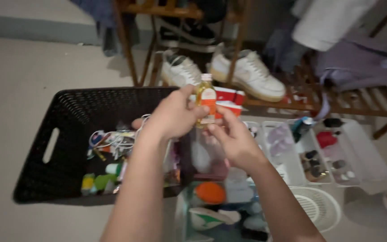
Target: The person sorts items from a black basket into white plastic trays on the floor. They pick up various cosmetic bottles, tubes, and small containers one by one and place them into the trays. The process continues throughout the clip with repeated pick-and-place actions.
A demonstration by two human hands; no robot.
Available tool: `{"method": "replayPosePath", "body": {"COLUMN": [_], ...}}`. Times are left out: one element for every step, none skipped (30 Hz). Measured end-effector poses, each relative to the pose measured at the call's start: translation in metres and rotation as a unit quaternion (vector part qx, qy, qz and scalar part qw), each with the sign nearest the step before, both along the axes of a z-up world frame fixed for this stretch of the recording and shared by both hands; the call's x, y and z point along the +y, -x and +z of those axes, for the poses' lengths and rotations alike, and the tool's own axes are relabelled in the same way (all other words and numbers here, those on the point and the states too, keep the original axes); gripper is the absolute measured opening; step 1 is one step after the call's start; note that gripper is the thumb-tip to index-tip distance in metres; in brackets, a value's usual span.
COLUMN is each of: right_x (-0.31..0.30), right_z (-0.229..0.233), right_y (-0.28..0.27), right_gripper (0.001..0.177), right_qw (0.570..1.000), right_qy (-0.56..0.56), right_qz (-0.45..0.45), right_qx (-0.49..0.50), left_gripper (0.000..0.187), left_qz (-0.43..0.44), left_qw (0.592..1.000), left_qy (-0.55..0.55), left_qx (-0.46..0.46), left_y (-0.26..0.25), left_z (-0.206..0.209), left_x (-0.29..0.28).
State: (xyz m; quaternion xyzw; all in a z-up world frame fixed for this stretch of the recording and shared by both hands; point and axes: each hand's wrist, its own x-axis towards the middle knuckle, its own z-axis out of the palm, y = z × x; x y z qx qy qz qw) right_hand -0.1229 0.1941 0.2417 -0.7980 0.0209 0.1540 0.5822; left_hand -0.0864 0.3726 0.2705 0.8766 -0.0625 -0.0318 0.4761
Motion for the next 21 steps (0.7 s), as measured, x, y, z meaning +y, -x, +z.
{"method": "replayPosePath", "body": {"right_x": [-0.017, -0.034, -0.050, -0.062, -0.074, -0.087, -0.095, -0.103, -0.112, -0.122, -0.132, -0.142, -0.151, -0.157, -0.163, -0.170, -0.176, -0.182, -0.188, -0.194, -0.200], "right_z": [-0.009, -0.020, -0.031, -0.032, -0.033, -0.033, -0.026, -0.020, -0.014, -0.020, -0.027, -0.034, -0.041, -0.048, -0.054, -0.058, -0.061, -0.064, -0.066, -0.070, -0.073], "right_y": [-0.003, -0.004, -0.006, -0.004, -0.002, -0.003, 0.001, 0.007, 0.012, 0.012, 0.012, 0.013, 0.014, 0.015, 0.017, 0.018, 0.018, 0.019, 0.019, 0.020, 0.022], "right_gripper": [0.058, 0.056, 0.055, 0.055, 0.055, 0.055, 0.055, 0.054, 0.054, 0.054, 0.053, 0.053, 0.053, 0.054, 0.056, 0.056, 0.056, 0.056, 0.056, 0.055, 0.055], "right_qw": [1.000, 0.996, 0.983, 0.983, 0.984, 0.983, 0.982, 0.984, 0.985, 0.985, 0.983, 0.981, 0.982, 0.979, 0.976, 0.976, 0.982, 0.988, 0.987, 0.988, 0.988], "right_qy": [0.001, -0.047, -0.094, -0.096, -0.104, -0.112, -0.114, -0.087, -0.060, -0.060, -0.068, -0.076, -0.074, -0.084, -0.093, -0.094, -0.090, -0.086, -0.087, -0.098, -0.109], "right_qz": [-0.004, 0.008, 0.020, 0.017, 0.009, 0.001, -0.003, 0.001, 0.005, -0.002, 0.014, 0.031, 0.024, 0.034, 0.043, 0.039, 0.030, 0.022, 0.018, 0.018, 0.019], "right_qx": [-0.004, -0.080, -0.155, -0.155, -0.147, -0.143, -0.148, -0.155, -0.161, -0.162, -0.169, -0.174, -0.174, -0.184, -0.194, -0.194, -0.161, -0.128, -0.130, -0.117, -0.103], "left_gripper": [0.054, 0.052, 0.050, 0.050, 0.047, 0.044, 0.044, 0.044, 0.044, 0.044, 0.043, 0.043, 0.043, 0.044, 0.045, 0.045, 0.041, 0.039, 0.039, 0.042, 0.046], "left_qz": [-0.004, -0.018, -0.031, -0.034, -0.046, -0.059, -0.063, -0.043, -0.024, -0.031, -0.050, -0.068, -0.075, -0.071, -0.067, -0.070, -0.087, -0.104, -0.108, -0.096, -0.083], "left_qw": [1.000, 0.999, 0.998, 0.998, 0.995, 0.991, 0.991, 0.994, 0.997, 0.997, 0.991, 0.983, 0.982, 0.975, 0.967, 0.967, 0.970, 0.968, 0.968, 0.968, 0.968], "left_qy": [0.001, 0.028, 0.056, 0.054, 0.085, 0.116, 0.114, 0.093, 0.072, 0.071, 0.121, 0.171, 0.171, 0.204, 0.236, 0.234, 0.228, 0.221, 0.220, 0.229, 0.237], "left_qx": [-0.004, -0.012, -0.020, -0.020, 0.001, 0.018, 0.014, 0.022, 0.030, 0.030, 0.023, 0.017, 0.019, 0.042, 0.065, 0.066, 0.003, -0.060, -0.061, -0.028, 0.005], "left_y": [-0.003, -0.004, -0.006, -0.004, -0.002, -0.003, 0.001, 0.006, 0.010, 0.011, 0.011, 0.012, 0.015, 0.018, 0.020, 0.016, 0.012, 0.008, 0.010, 0.013, 0.017], "left_z": [-0.001, -0.004, -0.006, -0.004, -0.002, 0.002, 0.003, 0.004, 0.004, -0.004, -0.014, -0.024, -0.030, -0.037, -0.043, -0.051, -0.058, -0.066, -0.058, -0.052, -0.046], "left_x": [-0.016, -0.030, -0.045, -0.056, -0.068, -0.079, -0.088, -0.098, -0.107, -0.113, -0.119, -0.125, -0.132, -0.137, -0.141, -0.147, -0.153, -0.160, -0.168, -0.177, -0.185]}}
